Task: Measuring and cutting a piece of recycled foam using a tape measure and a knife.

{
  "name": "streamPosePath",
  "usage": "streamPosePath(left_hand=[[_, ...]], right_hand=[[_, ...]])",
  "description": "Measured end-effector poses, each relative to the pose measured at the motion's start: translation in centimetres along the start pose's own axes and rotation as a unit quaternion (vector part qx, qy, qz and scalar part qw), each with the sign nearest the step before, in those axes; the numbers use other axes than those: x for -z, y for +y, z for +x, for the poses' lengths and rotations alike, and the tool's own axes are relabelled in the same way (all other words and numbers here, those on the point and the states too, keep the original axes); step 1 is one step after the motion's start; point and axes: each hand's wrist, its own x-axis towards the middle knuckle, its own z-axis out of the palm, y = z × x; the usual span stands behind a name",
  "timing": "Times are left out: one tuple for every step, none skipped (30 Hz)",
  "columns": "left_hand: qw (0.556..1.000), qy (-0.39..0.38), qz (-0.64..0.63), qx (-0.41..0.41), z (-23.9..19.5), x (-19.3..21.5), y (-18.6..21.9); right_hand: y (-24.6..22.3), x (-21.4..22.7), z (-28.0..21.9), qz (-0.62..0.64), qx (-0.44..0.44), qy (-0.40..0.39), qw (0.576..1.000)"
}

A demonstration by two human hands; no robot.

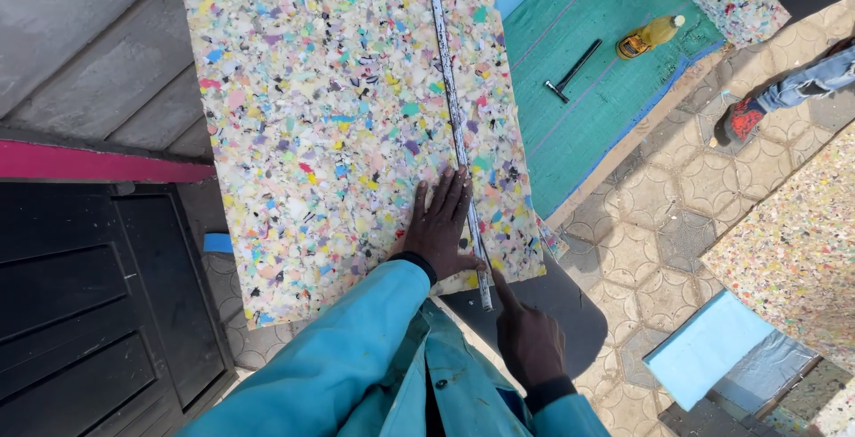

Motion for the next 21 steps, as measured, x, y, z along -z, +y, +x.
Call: streamPosePath(left_hand=[[1.0, 0.002, -0.009, -0.003, 0.0, 0.1, 0.0], [1.0, 0.002, -0.01, -0.004, 0.0, -0.1, 0.0], [1.0, 0.007, -0.01, -0.005, -0.1, -0.3, 0.0], [1.0, 0.013, -0.012, -0.008, 0.1, -0.4, 0.0], [1.0, 0.014, -0.013, -0.011, 0.1, -0.5, 0.1], [1.0, 0.013, -0.015, -0.009, 0.1, -0.6, 0.0], [1.0, 0.012, -0.017, -0.008, 0.1, -0.6, -0.2], [1.0, 0.015, -0.017, -0.007, 0.1, -0.6, 0.0], [1.0, 0.014, -0.013, -0.009, 0.1, -0.5, 0.1], [1.0, 0.014, -0.006, -0.009, 0.0, -0.4, -0.2], [1.0, 0.019, -0.002, -0.006, 0.0, -0.1, 0.0], [1.0, 0.012, 0.011, -0.001, -0.1, 0.2, 0.1], [1.0, 0.005, 0.024, 0.004, -0.1, 0.4, 0.2], [1.0, 0.01, 0.028, 0.009, -0.1, 0.8, 0.3], [0.999, -0.005, 0.035, 0.011, -0.1, 1.2, 0.4], [0.999, -0.021, 0.04, 0.012, -0.1, 1.4, 0.6], [0.999, -0.018, 0.041, 0.016, 0.1, 1.6, 0.5], [0.999, -0.038, 0.026, 0.01, 0.1, 1.7, 0.4], [0.998, -0.059, 0.011, 0.004, 0.2, 1.8, 0.3], [0.998, -0.056, 0.011, 0.009, 0.1, 2.5, 0.4], [0.997, -0.072, 0.001, 0.011, 0.0, 3.3, 0.5]], right_hand=[[1.2, -1.2, -2.5, -0.018, -0.026, -0.023, 0.999], [2.7, -2.9, -3.6, -0.018, -0.026, -0.023, 0.999], [4.2, -4.7, -4.8, -0.018, -0.036, -0.038, 0.998], [5.6, -6.3, -5.9, -0.017, -0.049, -0.052, 0.997], [4.8, -5.0, -6.5, -0.016, -0.052, -0.05, 0.997], [3.9, -3.8, -6.8, 0.014, -0.061, -0.023, 0.998], [3.0, -2.5, -7.1, 0.045, -0.07, 0.004, 0.996], [3.5, -2.8, -5.3, 0.044, -0.069, 0.007, 0.997], [4.0, -3.0, -3.5, 0.007, -0.068, 0.045, 0.997], [4.2, -3.4, -1.3, -0.029, -0.063, 0.085, 0.994], [2.0, -0.8, 0.6, -0.028, -0.057, 0.089, 0.994], [-0.3, 1.8, 2.4, 0.031, -0.015, 0.107, 0.994], [-2.6, 4.5, 4.2, 0.09, 0.027, 0.123, 0.988], [-3.7, 5.4, 7.7, 0.09, 0.034, 0.126, 0.987], [-5.0, 6.4, 11.3, 0.063, 0.041, 0.133, 0.988], [-6.2, 7.4, 14.8, 0.035, 0.046, 0.138, 0.989], [-7.5, 8.4, 18.2, 0.034, 0.052, 0.14, 0.988], [-8.9, 9.3, 21.6, -0.001, 0.054, 0.148, 0.987], [-10.4, 10.2, 25.0, -0.035, 0.057, 0.157, 0.985], [-11.3, 11.0, 27.7, -0.037, 0.061, 0.158, 0.985], [-12.2, 11.8, 30.5, -0.045, 0.054, 0.168, 0.983]])
